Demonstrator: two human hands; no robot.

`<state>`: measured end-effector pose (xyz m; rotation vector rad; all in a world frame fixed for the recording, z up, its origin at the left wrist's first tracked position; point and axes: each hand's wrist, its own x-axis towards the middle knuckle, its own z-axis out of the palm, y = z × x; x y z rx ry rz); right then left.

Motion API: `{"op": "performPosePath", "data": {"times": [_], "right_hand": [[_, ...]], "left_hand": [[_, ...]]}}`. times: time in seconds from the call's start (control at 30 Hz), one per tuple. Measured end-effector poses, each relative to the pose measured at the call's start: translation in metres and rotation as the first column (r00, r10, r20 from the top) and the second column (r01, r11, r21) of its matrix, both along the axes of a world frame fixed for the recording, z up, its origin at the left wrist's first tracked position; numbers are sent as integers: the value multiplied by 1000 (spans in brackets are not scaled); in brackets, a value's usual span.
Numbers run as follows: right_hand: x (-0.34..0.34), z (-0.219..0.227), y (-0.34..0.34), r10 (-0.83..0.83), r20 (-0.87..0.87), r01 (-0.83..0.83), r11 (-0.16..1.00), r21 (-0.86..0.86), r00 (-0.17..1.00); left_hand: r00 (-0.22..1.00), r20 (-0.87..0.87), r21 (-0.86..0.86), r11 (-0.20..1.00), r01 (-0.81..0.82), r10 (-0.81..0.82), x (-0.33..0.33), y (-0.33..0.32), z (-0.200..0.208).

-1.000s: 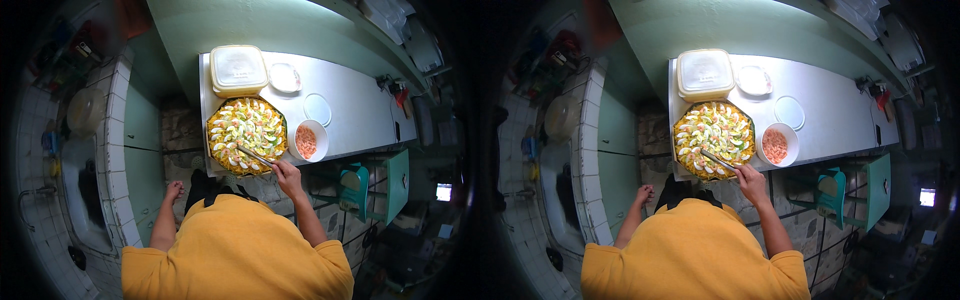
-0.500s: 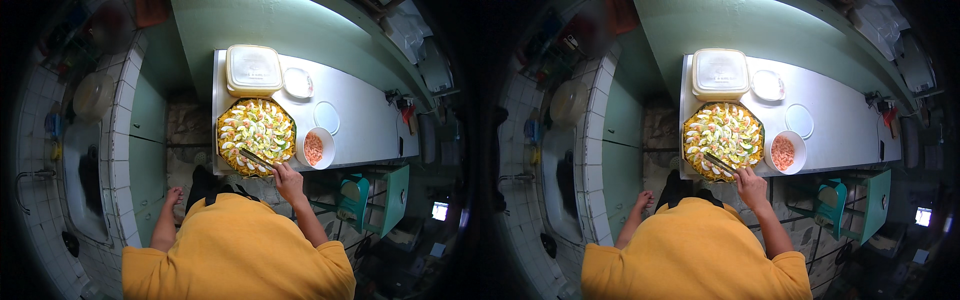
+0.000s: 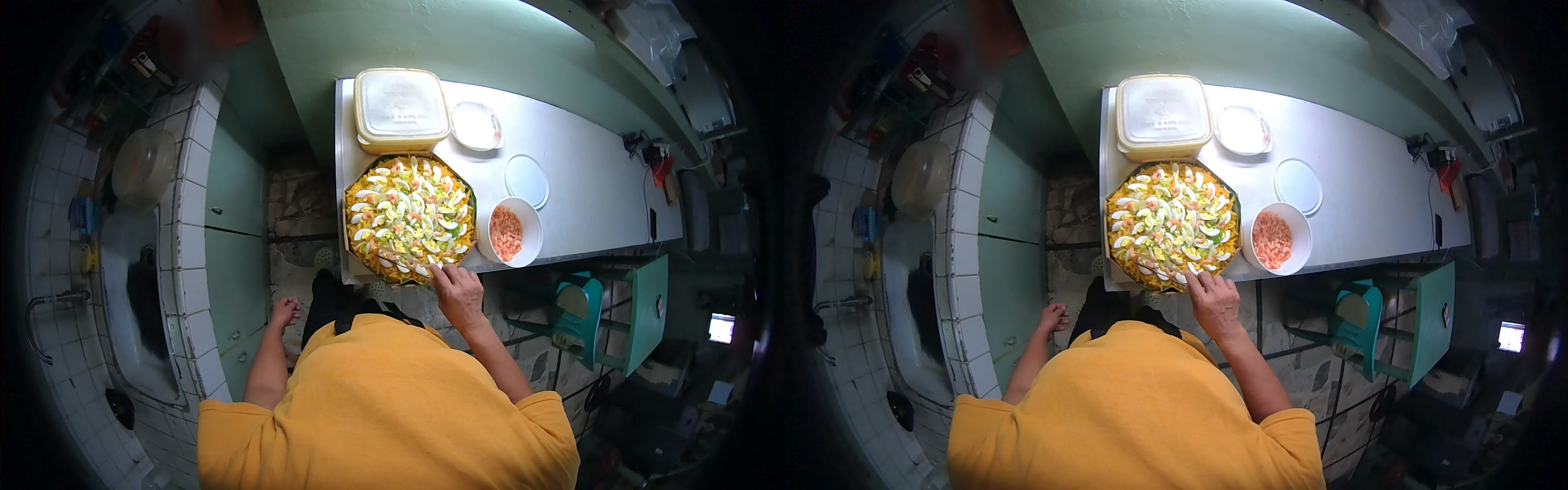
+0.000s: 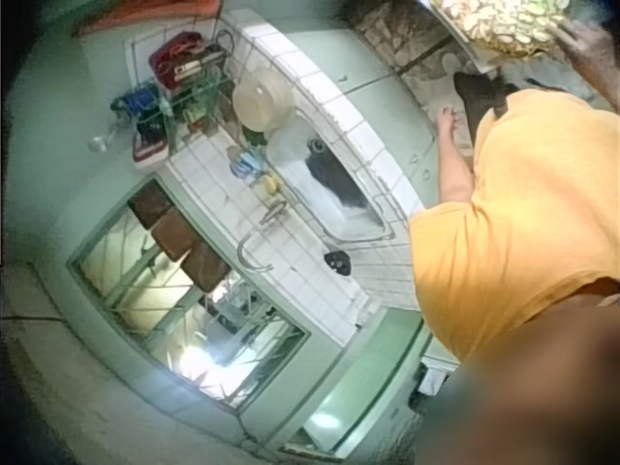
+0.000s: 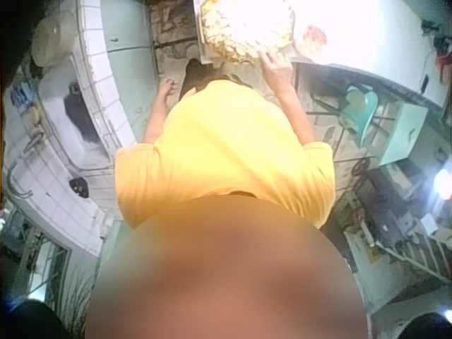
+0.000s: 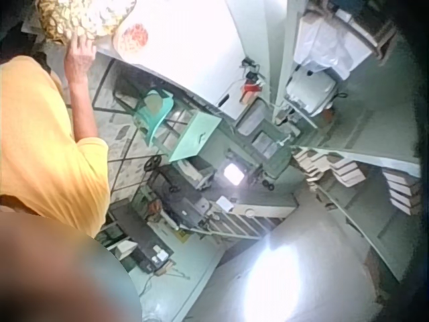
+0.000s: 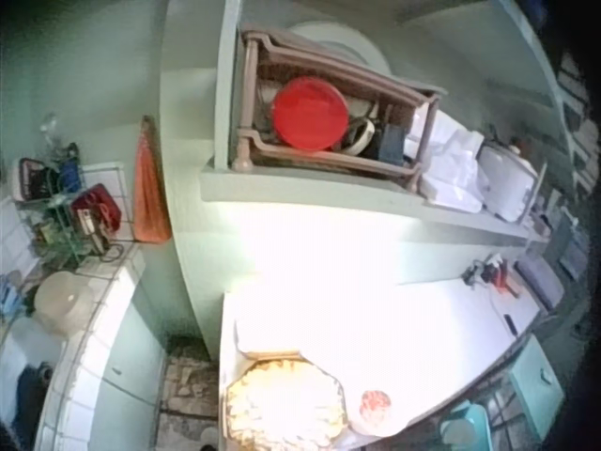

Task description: The person receives a large round dish topped with sliced eggs and vegetables, then uses tongs to add shrimp and fried noodles from separate containers onto the dish. The person places the completed dish on a countertop.

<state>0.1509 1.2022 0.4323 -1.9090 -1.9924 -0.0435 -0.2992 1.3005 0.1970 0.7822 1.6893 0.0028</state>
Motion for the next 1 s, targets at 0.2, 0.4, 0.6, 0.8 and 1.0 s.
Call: {"op": "performPosePath", "data": {"times": [0.2,0.4,0.6,0.8,1.0], "right_hand": [[18,5,-22,-137,-81,124,982,-143,987],[19,2,-28,-19,35,21,998,-62,999],[29,12,-33,-129,-200,102,985,-140,971],[126,24,-53,-498,-373,555,830,54,783],[182,2,-73,-713,55,706,677,-206,699]], "left_hand": [[1000,-15,-37,999,-8,8,-2,-7,3],[998,-62,-82,996,17,-22,-1,-9,-3],[998,30,-27,998,64,-63,7,5,-5],[997,-20,-48,997,68,-69,8,19,-2],[996,-27,-37,995,88,-89,0,21,-1]]}}
